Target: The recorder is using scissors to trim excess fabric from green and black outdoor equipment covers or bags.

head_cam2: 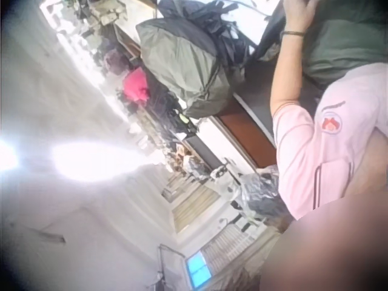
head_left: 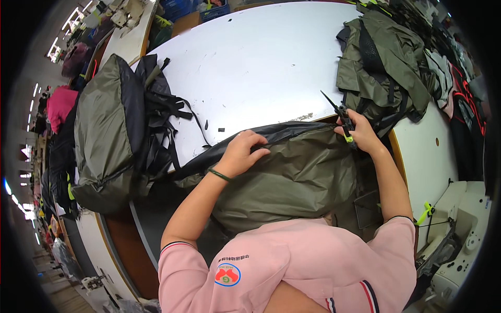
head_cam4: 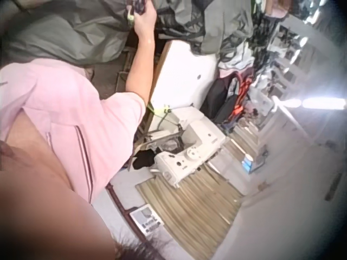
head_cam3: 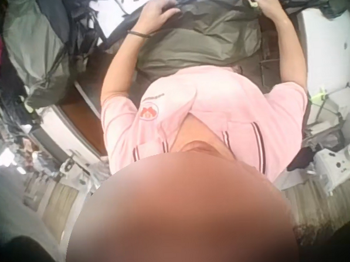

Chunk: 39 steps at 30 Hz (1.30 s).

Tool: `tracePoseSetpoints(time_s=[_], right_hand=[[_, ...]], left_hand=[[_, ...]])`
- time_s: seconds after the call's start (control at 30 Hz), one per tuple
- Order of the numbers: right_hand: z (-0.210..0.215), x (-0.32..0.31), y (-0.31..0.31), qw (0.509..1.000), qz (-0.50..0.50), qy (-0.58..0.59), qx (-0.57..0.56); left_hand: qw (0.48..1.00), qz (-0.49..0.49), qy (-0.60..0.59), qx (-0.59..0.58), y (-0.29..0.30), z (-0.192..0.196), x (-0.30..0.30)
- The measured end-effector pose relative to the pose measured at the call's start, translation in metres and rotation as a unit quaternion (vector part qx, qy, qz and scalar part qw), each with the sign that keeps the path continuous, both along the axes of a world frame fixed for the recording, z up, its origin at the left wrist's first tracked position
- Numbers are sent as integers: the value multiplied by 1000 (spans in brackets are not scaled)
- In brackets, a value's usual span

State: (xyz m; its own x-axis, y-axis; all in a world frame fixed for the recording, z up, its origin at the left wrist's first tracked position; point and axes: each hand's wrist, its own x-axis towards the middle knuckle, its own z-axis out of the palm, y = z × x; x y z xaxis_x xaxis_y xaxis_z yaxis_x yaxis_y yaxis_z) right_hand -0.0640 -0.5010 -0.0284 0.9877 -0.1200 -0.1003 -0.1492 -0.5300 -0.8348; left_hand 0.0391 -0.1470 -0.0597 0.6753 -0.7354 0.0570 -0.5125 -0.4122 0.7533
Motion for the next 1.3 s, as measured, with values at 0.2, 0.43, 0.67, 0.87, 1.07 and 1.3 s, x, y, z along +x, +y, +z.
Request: tracePoseSetpoints(time_s=[0.2,0.43,0.67,0.87,1.07,1.3], right_hand=[[29,2,7,994,53,39,-89],[82,24,17,854,261,-107,-437],[92,48,22,802,350,-42,-482],[79,50,25,824,353,-67,-438],[72,49,31,834,349,-39,-425],[63,49,28,820,343,11,-458]], left_hand=[[998,14,-57,-21,-28,-14,-11],[983,66,162,-56,-28,-5,-14],[956,72,269,-90,-26,-4,-19],[957,66,262,-103,-25,-3,-19],[950,65,283,-116,-23,-6,-19],[950,65,281,-120,-25,-5,-19]])
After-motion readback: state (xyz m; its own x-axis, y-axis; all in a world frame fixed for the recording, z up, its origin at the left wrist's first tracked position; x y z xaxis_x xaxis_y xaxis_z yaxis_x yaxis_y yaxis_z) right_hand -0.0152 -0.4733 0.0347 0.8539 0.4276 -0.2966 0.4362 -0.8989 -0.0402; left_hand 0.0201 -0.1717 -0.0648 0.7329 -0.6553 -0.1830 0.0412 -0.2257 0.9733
